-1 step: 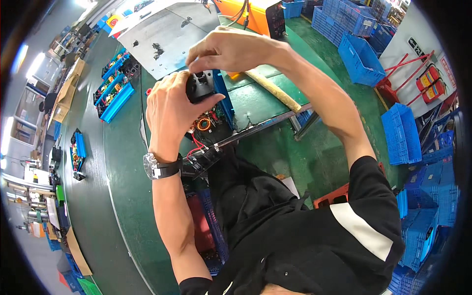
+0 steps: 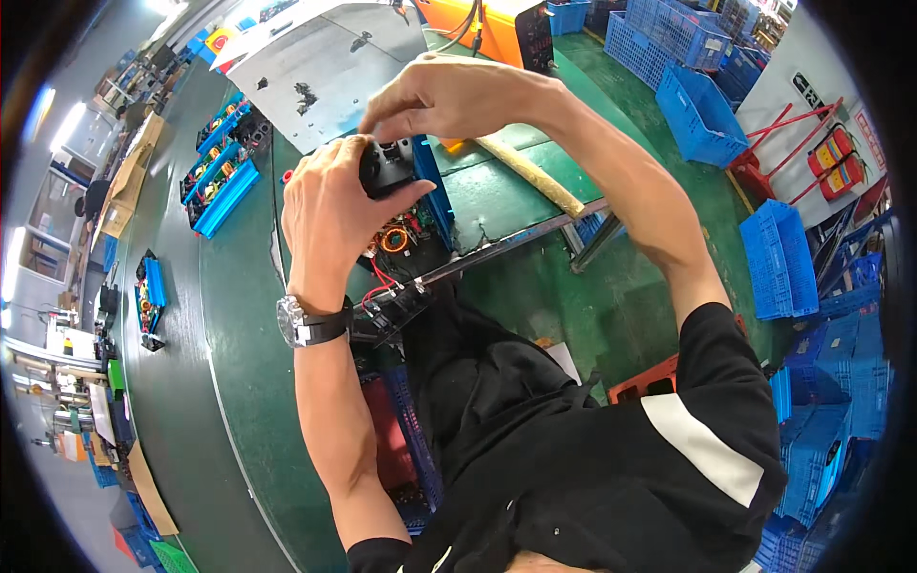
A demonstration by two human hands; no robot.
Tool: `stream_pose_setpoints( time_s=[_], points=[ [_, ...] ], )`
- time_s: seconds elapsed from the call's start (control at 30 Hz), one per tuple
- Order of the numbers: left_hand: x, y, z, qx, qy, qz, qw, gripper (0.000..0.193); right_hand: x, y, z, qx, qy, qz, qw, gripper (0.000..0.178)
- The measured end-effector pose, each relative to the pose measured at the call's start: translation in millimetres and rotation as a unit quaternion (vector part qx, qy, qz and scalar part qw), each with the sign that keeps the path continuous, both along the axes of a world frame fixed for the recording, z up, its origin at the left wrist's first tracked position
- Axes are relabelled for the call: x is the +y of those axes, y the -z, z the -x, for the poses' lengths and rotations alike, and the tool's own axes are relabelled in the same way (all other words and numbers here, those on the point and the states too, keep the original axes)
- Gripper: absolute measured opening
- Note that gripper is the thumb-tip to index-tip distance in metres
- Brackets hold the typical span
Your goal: Assembling electronic circuit boards into protective blue plastic housings using a power screwdriver and rubber mallet.
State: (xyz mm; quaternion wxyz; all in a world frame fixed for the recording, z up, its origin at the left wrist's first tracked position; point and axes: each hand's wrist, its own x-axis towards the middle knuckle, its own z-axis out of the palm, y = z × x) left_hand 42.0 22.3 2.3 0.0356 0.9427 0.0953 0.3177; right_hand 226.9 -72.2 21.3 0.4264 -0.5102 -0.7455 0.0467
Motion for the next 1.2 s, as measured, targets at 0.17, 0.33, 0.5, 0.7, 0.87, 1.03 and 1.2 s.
stream_pose_setpoints(
  time_s=[0.17, 0.33, 0.5, 0.7, 0.87, 1.03, 1.2],
  points=[
    [2.3, 0.6, 5.2, -0.009, 0.014, 0.006, 1.000, 0.065, -1.1, -30.5, 10.6, -0.246, 0.129, 0.126, 0.952, 0.050],
    [4.1, 6.9, 3.8, -0.010, -0.013, -0.013, 1.000, 0.065, -5.3, -28.6, 7.7, -0.116, 0.121, 0.106, 0.980, 0.072],
    [6.4, 5.8, 5.2, -0.016, -0.019, -0.021, 0.999, 0.065, -10.4, -46.4, 6.8, -0.086, 0.210, 0.155, 0.962, 0.088],
    [8.1, 5.6, 4.5, 0.015, -0.028, 0.007, 0.999, 0.067, -6.7, -33.3, 12.9, -0.171, 0.174, 0.141, 0.960, 0.090],
    [3.4, 6.0, -5.6, -0.007, -0.018, -0.025, 0.999, 0.064, -1.7, -11.5, -10.5, -0.090, 0.158, 0.034, 0.983, 0.086],
    [4.4, 2.2, 5.1, -0.001, -0.057, -0.014, 0.998, 0.060, -15.4, -20.6, -14.9, -0.121, 0.271, 0.029, 0.954, 0.063],
    [9.3, 10.3, 6.7, -0.013, 0.017, -0.031, 0.999, 0.053, -25.2, 90.7, -17.5, 0.130, 0.053, 0.039, 0.989, 0.068]
  ],
)
